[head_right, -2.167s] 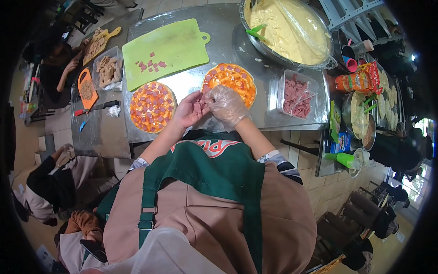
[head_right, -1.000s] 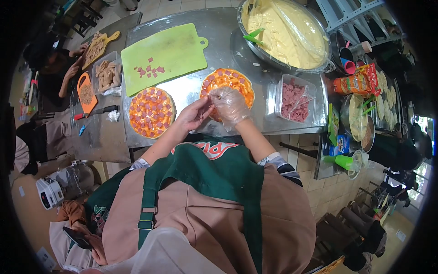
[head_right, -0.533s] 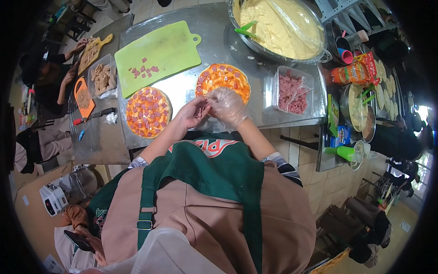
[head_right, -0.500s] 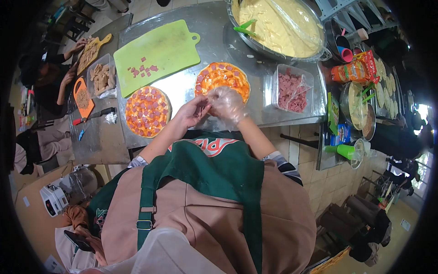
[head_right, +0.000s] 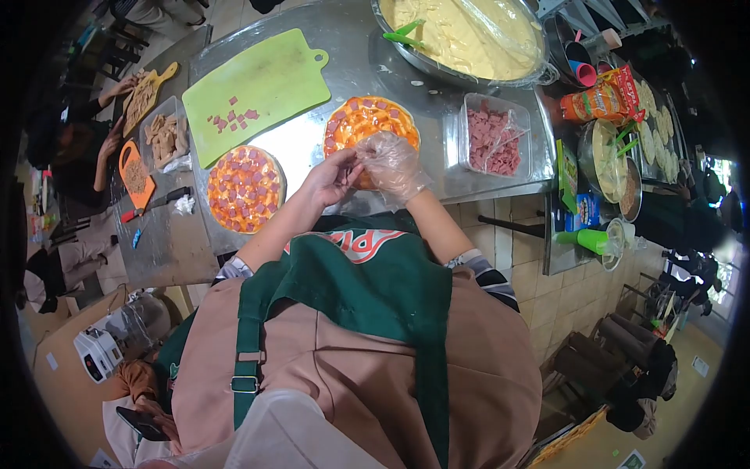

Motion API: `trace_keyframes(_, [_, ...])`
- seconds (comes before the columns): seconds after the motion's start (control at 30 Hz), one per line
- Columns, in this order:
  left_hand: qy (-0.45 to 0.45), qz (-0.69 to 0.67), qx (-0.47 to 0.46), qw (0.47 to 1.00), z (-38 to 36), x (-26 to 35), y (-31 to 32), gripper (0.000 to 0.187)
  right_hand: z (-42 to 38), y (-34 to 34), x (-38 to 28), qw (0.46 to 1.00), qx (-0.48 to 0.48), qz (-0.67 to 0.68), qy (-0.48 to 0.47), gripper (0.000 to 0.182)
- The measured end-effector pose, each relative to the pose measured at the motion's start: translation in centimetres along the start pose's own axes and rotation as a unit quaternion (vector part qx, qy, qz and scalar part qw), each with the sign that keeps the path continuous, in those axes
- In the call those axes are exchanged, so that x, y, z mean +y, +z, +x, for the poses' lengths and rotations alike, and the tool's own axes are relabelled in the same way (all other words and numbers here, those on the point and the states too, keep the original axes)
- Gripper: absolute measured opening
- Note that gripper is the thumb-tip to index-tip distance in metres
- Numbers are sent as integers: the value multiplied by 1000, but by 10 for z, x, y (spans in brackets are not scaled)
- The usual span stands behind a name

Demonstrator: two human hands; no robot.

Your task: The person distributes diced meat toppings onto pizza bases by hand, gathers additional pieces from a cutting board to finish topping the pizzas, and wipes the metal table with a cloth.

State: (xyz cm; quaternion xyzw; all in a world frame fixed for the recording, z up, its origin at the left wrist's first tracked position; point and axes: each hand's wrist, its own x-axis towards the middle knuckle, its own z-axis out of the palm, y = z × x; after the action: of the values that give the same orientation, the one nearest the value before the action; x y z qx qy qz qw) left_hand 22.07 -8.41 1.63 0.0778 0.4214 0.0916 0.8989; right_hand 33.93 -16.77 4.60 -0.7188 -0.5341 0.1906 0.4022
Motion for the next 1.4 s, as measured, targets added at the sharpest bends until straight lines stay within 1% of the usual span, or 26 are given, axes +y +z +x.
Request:
trace_keyframes(0.13, [4,-5,-7,1000,-3,-1,4,14,-2,1,2,999,29,25,-7,7])
trace_keyframes(0.2, [8,-5,-9,1000,-2,0,4,14,-3,1,1,994,50,-61,-77,6])
trace_keyframes(0.33, [8,-29,-15,999,-1,0,0,14,-3,-1,-1,995,19,-70,-74,8])
trace_keyframes(0.4, [10,-44,-13,999,-2,1,-2,14,-5,2,3,990,40,118,72,13])
trace_keyframes(0.43, [18,-46,-12,999,-2,3,-4,14,-9,1,8,989,40,118,75,13])
trace_keyframes(0.5, [22,-47,-11,999,-3,6,-8,14,-17,-4,22,970,13,113,213,18])
trace_keyframes(0.53, [22,-50,-1,998,-4,7,-10,14,-22,-7,27,970,15,112,215,18])
trace_keyframes(0.6, [23,-52,8,998,-3,7,-13,14,-29,-11,33,972,-85,-48,216,21])
trace_keyframes(0.63, [23,-52,5,998,-2,6,-15,14,-32,-10,33,967,-94,-104,211,21])
trace_keyframes(0.67, [24,-53,3,998,-2,5,-16,14,-34,-6,37,968,-94,-104,210,21])
trace_keyframes(0.73, [17,-41,5,999,-2,2,-14,14,-40,3,46,962,-85,-195,173,23])
trace_keyframes(0.77, [10,-30,6,999,-2,1,-12,15,-42,6,51,962,-83,-194,174,23])
trace_keyframes(0.83, [11,-9,5,1000,-4,-3,-8,14,-43,8,49,951,-73,-267,136,20])
trace_keyframes(0.87, [13,10,5,1000,-5,-4,-5,14,-43,7,49,952,-71,-266,136,20])
trace_keyframes(0.93, [14,26,7,1000,-5,-7,-2,14,-38,0,35,970,-67,-152,178,18])
trace_keyframes(0.97, [15,41,10,999,-4,-9,-1,15,-39,3,37,970,-66,-152,179,18])
trace_keyframes(1.0, [13,42,10,999,-5,-11,0,15,-39,6,38,979,-19,32,202,15])
trace_keyframes(1.03, [15,59,2,998,-5,-14,2,14,-39,8,39,952,31,215,216,15])
trace_keyframes(1.07, [16,76,-5,997,-5,-16,3,14,-39,9,39,952,33,214,218,15])
trace_keyframes(1.13, [1,87,-17,996,-2,-20,1,14,-34,-1,24,927,-18,257,272,17])
trace_keyframes(1.17, [-11,97,-27,995,0,-22,-1,14,-33,-6,22,927,-15,256,273,17])
trace_keyframes(1.23, [-13,90,-21,996,0,-21,-2,14,-32,-15,23,895,-46,288,338,16])
trace_keyframes(1.27, [-13,82,-14,996,0,-20,-4,15,-33,-17,25,895,-46,288,338,16])
trace_keyframes(1.33, [-5,68,0,998,-4,-16,-4,14,-35,-19,31,922,16,223,315,13])
trace_keyframes(1.37, [2,54,12,998,-6,-14,-5,14,-37,-14,57,940,-20,122,317,15])
trace_keyframes(1.4, [3,54,12,998,-6,-12,-7,14,-38,-14,62,941,-20,122,316,15])
